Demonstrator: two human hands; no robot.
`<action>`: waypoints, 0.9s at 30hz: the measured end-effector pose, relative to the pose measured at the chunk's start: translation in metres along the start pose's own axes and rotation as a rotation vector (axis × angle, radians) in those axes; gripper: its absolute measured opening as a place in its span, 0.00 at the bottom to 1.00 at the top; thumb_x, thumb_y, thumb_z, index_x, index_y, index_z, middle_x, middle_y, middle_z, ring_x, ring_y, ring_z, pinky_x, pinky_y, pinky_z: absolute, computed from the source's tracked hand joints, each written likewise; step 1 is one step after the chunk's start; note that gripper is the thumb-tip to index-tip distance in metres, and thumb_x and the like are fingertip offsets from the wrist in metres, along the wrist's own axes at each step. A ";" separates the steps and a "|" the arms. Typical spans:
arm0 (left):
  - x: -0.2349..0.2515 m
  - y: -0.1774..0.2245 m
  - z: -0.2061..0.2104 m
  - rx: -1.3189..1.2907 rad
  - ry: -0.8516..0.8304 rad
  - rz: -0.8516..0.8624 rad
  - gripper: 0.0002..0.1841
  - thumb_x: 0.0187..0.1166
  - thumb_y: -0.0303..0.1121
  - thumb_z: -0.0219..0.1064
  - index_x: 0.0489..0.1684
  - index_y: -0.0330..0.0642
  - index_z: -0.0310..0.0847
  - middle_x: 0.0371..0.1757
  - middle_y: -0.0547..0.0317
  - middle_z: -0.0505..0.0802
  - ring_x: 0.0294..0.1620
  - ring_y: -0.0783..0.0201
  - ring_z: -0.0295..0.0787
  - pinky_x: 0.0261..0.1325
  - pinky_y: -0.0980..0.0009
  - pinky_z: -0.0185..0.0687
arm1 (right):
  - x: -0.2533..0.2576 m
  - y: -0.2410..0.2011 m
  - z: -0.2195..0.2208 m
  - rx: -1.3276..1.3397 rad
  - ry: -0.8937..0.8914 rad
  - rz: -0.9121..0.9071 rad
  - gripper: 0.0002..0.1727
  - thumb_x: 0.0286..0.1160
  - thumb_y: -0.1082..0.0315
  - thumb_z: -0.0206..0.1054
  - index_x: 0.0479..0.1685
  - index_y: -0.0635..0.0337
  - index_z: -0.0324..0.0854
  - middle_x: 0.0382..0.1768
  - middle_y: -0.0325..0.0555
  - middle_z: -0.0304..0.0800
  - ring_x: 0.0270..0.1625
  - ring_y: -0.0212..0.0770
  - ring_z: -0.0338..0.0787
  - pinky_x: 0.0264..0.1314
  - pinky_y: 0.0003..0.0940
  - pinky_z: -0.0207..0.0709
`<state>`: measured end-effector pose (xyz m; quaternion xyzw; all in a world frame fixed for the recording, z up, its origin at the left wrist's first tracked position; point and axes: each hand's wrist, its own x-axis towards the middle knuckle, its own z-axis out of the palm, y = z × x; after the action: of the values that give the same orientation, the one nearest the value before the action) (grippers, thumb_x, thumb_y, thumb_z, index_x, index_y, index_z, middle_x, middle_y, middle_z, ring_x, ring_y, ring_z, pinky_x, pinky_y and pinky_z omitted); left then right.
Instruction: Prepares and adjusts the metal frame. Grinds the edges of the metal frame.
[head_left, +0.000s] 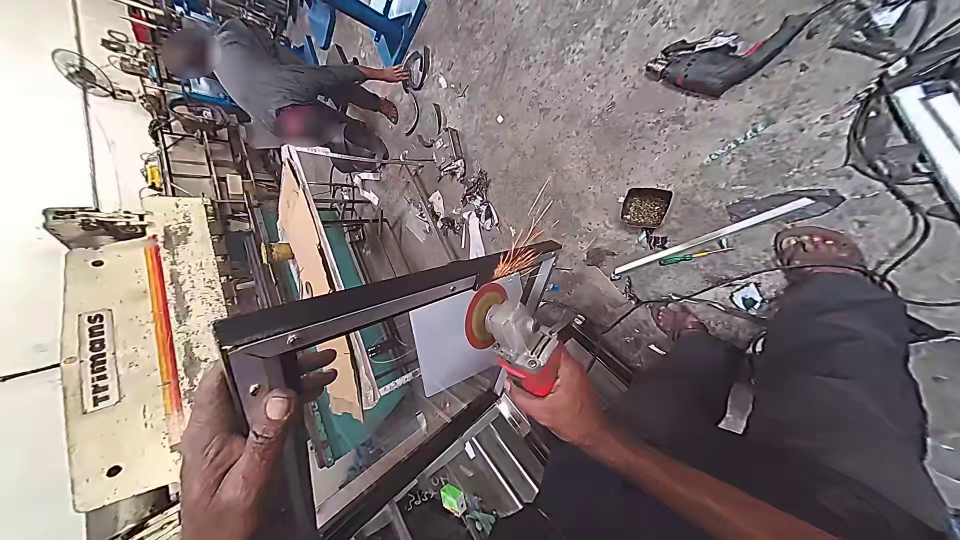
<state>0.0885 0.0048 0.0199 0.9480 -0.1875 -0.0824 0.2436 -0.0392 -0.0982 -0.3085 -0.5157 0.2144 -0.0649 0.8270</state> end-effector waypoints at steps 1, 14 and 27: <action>0.000 0.000 0.000 0.001 0.001 -0.004 0.37 0.84 0.55 0.65 0.83 0.40 0.58 0.55 0.46 0.94 0.48 0.46 0.97 0.50 0.54 0.97 | -0.001 0.000 0.000 -0.001 -0.005 0.001 0.39 0.46 0.59 0.86 0.63 0.65 0.78 0.47 0.36 0.95 0.51 0.21 0.93 0.58 0.23 0.89; 0.000 -0.002 0.000 -0.019 0.003 0.004 0.37 0.83 0.54 0.66 0.84 0.41 0.57 0.55 0.46 0.95 0.48 0.45 0.97 0.51 0.54 0.97 | 0.002 0.000 0.004 0.034 -0.007 -0.027 0.39 0.46 0.60 0.87 0.63 0.65 0.77 0.48 0.36 0.95 0.52 0.23 0.93 0.59 0.24 0.90; 0.000 0.001 0.001 -0.021 0.003 0.014 0.36 0.84 0.54 0.66 0.82 0.41 0.58 0.55 0.48 0.95 0.48 0.46 0.97 0.50 0.54 0.97 | -0.008 0.014 -0.014 -0.077 -0.005 0.064 0.41 0.45 0.55 0.86 0.64 0.63 0.78 0.48 0.36 0.95 0.51 0.21 0.92 0.58 0.23 0.88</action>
<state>0.0875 0.0036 0.0193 0.9441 -0.1930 -0.0815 0.2546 -0.0538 -0.1005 -0.3236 -0.5400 0.2307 -0.0290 0.8089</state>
